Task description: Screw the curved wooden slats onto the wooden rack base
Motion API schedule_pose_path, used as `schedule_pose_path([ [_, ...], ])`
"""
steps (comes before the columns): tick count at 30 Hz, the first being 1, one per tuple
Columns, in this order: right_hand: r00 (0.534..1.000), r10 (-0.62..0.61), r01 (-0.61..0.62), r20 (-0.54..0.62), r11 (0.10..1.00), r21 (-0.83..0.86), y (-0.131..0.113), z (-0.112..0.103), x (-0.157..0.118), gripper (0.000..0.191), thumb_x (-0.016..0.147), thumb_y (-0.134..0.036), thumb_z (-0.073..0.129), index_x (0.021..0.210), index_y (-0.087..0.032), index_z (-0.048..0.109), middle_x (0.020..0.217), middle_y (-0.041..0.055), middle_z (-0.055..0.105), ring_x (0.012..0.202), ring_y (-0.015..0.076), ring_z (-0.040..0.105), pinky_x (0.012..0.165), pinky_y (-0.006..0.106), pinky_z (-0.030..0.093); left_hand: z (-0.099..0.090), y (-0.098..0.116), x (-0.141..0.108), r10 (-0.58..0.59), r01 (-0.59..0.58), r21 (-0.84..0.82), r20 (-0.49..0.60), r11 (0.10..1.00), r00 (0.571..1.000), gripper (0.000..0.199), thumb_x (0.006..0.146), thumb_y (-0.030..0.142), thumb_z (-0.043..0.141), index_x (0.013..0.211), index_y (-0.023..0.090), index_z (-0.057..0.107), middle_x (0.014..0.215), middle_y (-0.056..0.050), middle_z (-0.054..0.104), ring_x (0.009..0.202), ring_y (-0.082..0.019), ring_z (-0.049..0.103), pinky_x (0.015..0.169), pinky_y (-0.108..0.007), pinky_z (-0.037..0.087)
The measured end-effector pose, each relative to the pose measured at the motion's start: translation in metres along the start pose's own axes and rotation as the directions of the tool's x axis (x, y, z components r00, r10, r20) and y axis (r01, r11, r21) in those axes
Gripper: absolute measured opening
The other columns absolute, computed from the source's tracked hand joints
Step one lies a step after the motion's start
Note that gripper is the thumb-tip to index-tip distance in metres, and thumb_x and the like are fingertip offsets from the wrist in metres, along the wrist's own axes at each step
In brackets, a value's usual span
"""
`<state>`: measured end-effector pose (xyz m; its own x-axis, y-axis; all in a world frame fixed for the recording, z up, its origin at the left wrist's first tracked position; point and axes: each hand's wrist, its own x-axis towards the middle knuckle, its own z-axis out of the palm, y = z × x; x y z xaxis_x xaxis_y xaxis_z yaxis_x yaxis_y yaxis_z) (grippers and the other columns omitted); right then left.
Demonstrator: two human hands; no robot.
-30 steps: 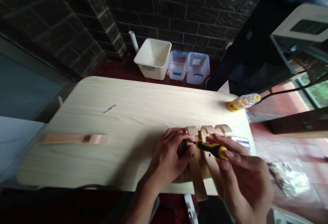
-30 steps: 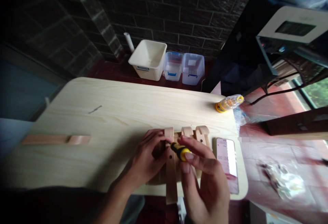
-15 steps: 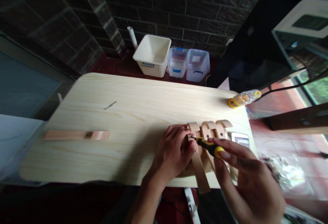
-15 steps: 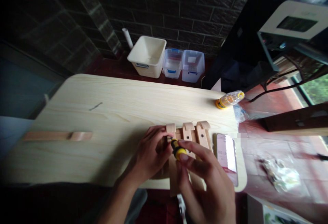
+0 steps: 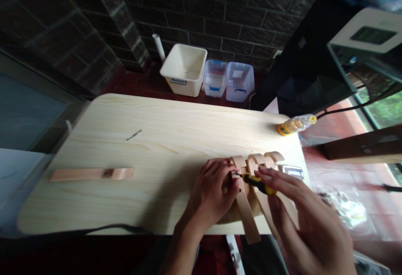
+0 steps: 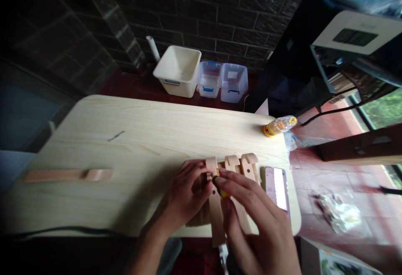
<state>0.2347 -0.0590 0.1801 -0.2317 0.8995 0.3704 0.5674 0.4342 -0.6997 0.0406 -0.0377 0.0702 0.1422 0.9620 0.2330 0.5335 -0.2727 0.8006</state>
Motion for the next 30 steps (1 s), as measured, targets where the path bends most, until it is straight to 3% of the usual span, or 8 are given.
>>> schedule_pose_path([
  [4, 0.998, 0.065, -0.065, -0.008, 0.998, 0.006, -0.001, -0.002, 0.000, 0.035, 0.101, -0.014, 0.071, 0.130, -0.030, 0.083, 0.125, 0.0065, 0.088, 0.113, 0.0302, 0.087, 0.097, 0.037, 0.074, 0.000, 0.000, 0.000, 0.011, -0.011, 0.023, -0.006, 1.000, 1.000, 0.016, 0.102, 0.024, 0.069, 0.117, 0.027, 0.074, 0.116, -0.006, 0.081, 0.124, -0.029, 0.072, 0.112, -0.049, 0.060],
  [8, 0.999, 0.039, -0.039, 0.007, 0.999, 0.022, 0.002, -0.001, 0.000, 0.032, 0.101, -0.015, 0.073, 0.128, -0.031, 0.083, 0.125, 0.0046, 0.088, 0.114, 0.0266, 0.086, 0.097, 0.032, 0.073, 0.000, 0.002, 0.001, 0.014, -0.013, 0.030, -0.034, 0.999, 0.999, 0.016, 0.100, 0.023, 0.070, 0.114, 0.026, 0.074, 0.115, -0.007, 0.081, 0.122, -0.029, 0.073, 0.110, -0.049, 0.061],
  [20, 0.976, 0.133, -0.101, -0.175, 0.979, 0.180, 0.013, 0.021, -0.021, 0.038, 0.105, -0.011, 0.066, 0.132, -0.033, 0.081, 0.134, 0.0045, 0.085, 0.128, 0.0267, 0.081, 0.103, 0.040, 0.070, -0.001, 0.009, 0.004, 0.010, -0.009, 0.022, -0.039, 1.000, 0.999, 0.015, 0.099, 0.018, 0.069, 0.112, 0.025, 0.074, 0.117, -0.007, 0.081, 0.124, -0.029, 0.074, 0.110, -0.047, 0.063],
  [30, 0.977, 0.149, -0.111, -0.155, 0.968, 0.227, 0.014, 0.021, -0.023, 0.036, 0.103, -0.011, 0.071, 0.129, -0.035, 0.081, 0.133, 0.0006, 0.085, 0.125, 0.0207, 0.082, 0.105, 0.031, 0.069, -0.004, 0.003, 0.000, 0.038, -0.038, 0.001, -0.021, 0.999, 0.999, 0.012, 0.104, 0.024, 0.069, 0.116, 0.027, 0.072, 0.117, -0.005, 0.081, 0.124, -0.027, 0.073, 0.110, -0.046, 0.062],
])
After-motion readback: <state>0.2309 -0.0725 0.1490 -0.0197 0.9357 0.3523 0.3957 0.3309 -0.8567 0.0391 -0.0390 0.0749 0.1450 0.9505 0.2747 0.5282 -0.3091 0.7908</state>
